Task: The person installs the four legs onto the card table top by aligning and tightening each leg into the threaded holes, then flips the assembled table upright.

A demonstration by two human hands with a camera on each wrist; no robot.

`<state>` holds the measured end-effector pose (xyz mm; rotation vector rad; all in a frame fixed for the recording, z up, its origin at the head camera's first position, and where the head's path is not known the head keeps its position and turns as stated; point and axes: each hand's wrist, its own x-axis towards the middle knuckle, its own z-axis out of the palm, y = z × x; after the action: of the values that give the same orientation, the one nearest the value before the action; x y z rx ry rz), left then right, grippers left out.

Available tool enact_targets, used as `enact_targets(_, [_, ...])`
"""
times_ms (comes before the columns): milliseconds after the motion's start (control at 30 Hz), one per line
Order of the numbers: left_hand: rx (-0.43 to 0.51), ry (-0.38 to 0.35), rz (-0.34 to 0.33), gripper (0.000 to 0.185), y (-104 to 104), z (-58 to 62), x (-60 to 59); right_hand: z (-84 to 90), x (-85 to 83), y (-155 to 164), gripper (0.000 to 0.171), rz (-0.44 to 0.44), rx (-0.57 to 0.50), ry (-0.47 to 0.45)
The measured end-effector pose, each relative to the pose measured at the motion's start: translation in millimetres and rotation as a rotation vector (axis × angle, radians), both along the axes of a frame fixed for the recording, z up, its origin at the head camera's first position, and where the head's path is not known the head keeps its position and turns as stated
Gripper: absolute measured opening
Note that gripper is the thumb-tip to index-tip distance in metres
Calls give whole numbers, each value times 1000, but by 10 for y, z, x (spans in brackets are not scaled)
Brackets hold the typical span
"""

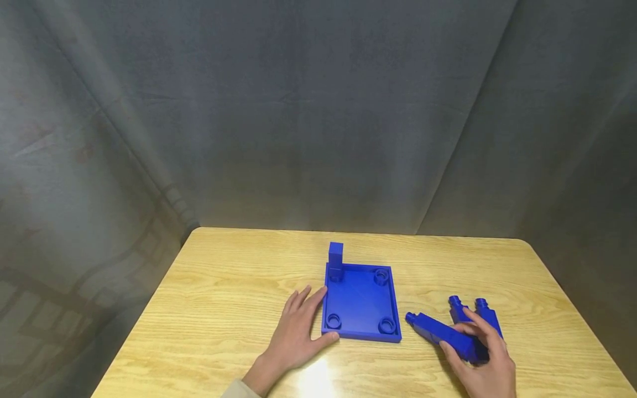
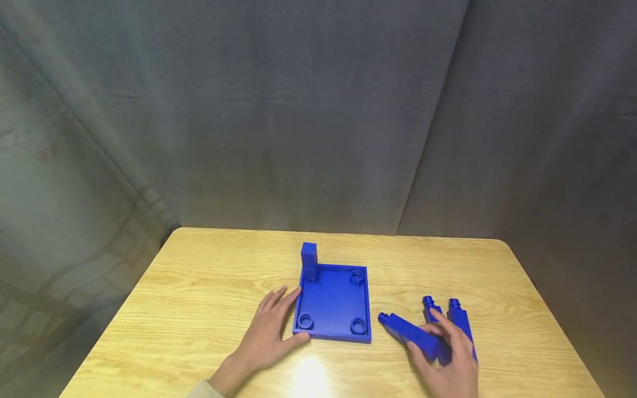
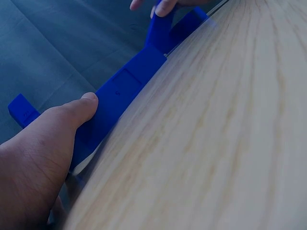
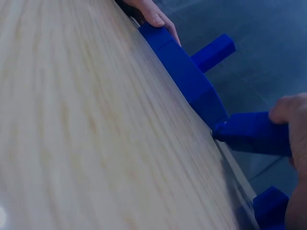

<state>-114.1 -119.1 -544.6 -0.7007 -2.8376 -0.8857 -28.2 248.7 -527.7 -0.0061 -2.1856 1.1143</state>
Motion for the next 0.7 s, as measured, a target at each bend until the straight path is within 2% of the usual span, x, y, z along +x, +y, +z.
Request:
enact_targets(133, [3, 2, 3, 100, -7, 0, -1, 0, 8, -30, 88, 97, -114, 105])
enact_targets(300, [-3, 1, 2, 100, -13, 1, 0, -41, -31, -31, 60, 273, -319, 322])
enact_targets(367, [-6, -1, 1, 100, -11, 3, 2, -50, -52, -32, 54, 333, -392, 396])
enact_targets(467, [-5, -8, -1, 100, -7, 3, 6, -31, -77, -40, 54, 384, -443, 454])
enact_targets(633, [-7, -14, 2, 100, -5, 0, 16, 37, -125, -83, 53, 441, -465, 491])
enact_targets(700, [-11, -13, 5, 101, -4, -4, 15, 74, -131, -115, 52, 397, -447, 475])
